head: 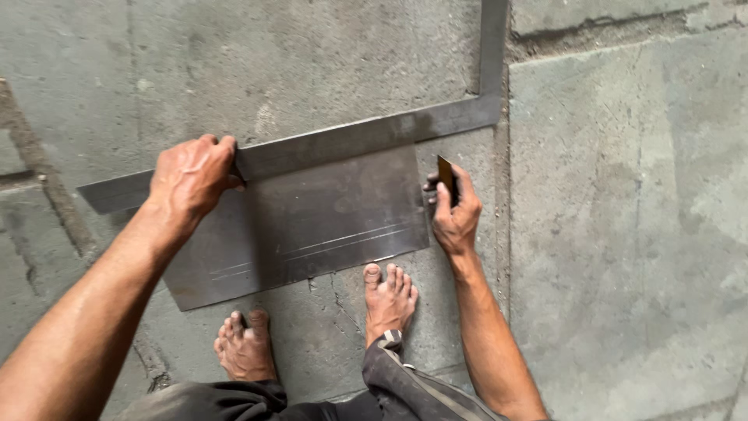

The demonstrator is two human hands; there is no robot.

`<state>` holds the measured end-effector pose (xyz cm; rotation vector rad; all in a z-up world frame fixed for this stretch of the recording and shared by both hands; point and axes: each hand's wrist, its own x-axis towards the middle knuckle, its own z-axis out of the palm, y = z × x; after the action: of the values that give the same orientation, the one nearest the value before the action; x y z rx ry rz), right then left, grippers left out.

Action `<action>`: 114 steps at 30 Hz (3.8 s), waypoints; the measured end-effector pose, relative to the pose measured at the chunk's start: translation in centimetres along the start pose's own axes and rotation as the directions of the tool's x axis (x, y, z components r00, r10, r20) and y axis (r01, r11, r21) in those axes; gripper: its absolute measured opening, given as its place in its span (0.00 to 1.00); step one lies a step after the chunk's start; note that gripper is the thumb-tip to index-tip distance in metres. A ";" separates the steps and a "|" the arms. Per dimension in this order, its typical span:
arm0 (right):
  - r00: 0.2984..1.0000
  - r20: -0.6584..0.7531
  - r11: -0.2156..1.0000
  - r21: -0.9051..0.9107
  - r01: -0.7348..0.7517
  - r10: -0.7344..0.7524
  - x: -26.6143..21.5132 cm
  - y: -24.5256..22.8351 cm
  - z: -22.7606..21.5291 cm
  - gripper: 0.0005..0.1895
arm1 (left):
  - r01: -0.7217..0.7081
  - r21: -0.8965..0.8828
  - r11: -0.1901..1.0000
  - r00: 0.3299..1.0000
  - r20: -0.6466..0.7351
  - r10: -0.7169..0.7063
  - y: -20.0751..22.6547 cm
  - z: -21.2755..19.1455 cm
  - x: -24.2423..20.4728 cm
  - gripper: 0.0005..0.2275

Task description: The person uses a metal ruler and a yellow scoring tool to repeatedly score parallel lines on a rectangular metal sheet placed on a stone floor. The person repositions the ruler and scores multiple lines across the sheet's surface.

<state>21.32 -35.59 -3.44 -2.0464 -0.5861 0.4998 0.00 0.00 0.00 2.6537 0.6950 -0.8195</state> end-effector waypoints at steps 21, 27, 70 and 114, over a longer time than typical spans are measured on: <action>0.954 -0.125 0.757 -0.640 0.132 -0.273 -2.2 3.4 0.1 0.24 | -0.030 -0.065 0.997 0.999 -0.039 0.028 -0.5 0.5 0.2 0.20; 0.953 -0.062 0.700 -0.693 0.172 -0.296 -3.7 3.7 0.1 0.27 | -0.074 -0.012 0.997 0.997 -0.024 0.074 -1.0 1.5 0.3 0.18; 0.953 0.056 0.826 -0.486 0.287 -0.298 4.3 -2.2 2.9 0.16 | 0.011 0.088 0.996 1.000 0.016 -0.012 0.4 0.4 -0.3 0.22; 0.706 0.692 0.896 -0.204 0.393 -0.152 -5.2 -5.6 5.9 0.18 | -0.030 -0.159 0.987 0.976 -0.219 -0.005 -0.8 2.4 -1.7 0.21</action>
<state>12.67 -32.12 -0.93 -2.0053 -1.4862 1.0163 -2.73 -0.89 -1.04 2.6197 0.7618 -0.4488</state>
